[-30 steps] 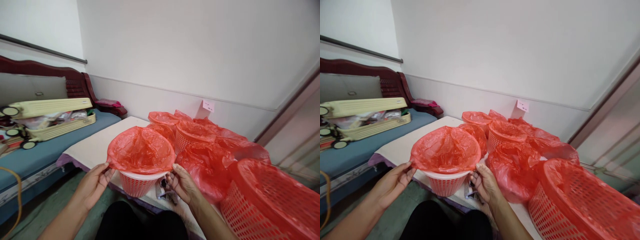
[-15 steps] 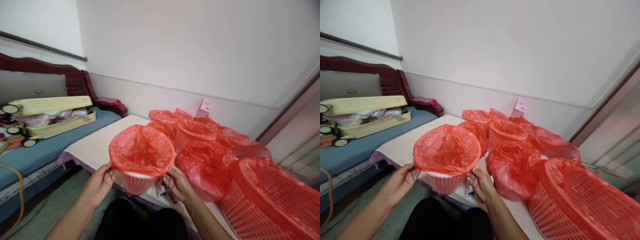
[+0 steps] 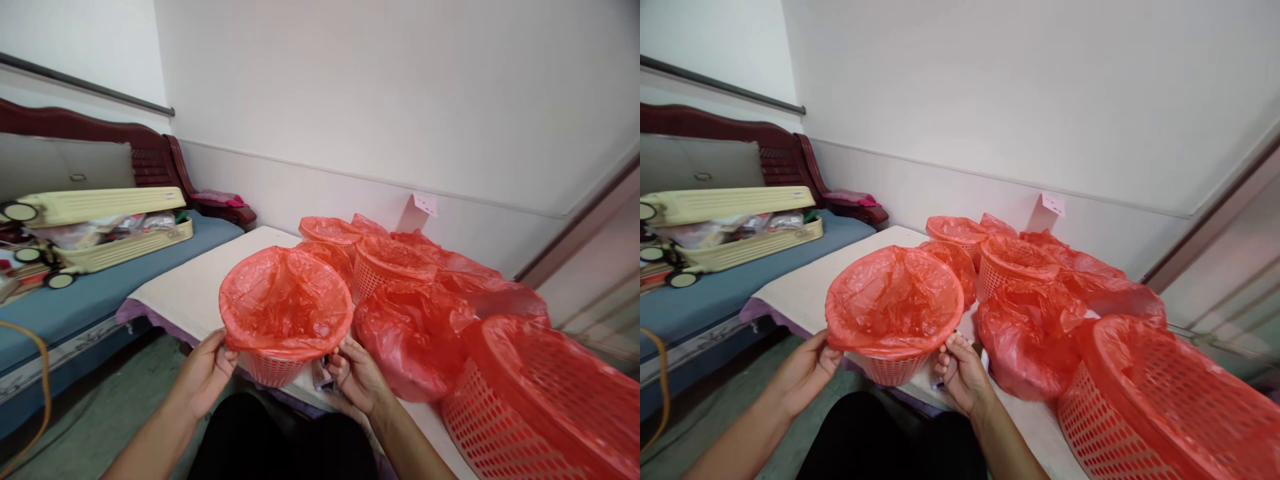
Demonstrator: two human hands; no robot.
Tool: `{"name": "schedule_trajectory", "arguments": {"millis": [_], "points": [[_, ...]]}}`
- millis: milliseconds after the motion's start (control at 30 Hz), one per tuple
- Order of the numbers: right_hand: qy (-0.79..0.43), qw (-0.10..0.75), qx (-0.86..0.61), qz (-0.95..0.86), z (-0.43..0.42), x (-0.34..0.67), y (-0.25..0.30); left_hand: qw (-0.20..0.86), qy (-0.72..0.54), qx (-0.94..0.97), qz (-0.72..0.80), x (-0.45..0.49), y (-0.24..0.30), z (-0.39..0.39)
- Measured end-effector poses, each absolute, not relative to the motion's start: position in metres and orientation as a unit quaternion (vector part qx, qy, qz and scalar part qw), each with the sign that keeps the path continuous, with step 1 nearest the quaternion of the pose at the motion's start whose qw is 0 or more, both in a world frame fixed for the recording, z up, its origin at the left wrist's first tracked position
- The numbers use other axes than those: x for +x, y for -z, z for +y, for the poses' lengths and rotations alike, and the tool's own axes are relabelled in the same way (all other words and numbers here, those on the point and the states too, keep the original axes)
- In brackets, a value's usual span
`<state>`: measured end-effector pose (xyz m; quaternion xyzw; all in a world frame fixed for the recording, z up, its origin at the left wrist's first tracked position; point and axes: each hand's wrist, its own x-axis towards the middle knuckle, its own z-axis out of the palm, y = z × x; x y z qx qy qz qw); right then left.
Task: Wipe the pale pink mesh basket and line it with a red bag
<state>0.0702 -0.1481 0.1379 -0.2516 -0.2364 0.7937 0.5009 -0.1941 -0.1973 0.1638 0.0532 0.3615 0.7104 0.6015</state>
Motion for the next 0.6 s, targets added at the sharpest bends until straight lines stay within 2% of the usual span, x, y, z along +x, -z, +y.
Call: {"name": "schedule_trajectory", "arguments": {"millis": [333,600], "points": [[-0.782,0.503,-0.281,-0.239,-0.150,0.072,-0.137,0.591,-0.733,0.086,0.326,-0.187,-0.163,-0.197],[-0.745,0.489,-0.342,-0.297,-0.141,0.070,-0.131,0.542,-0.742,0.129,0.373,-0.190,-0.151,-0.198]]}}
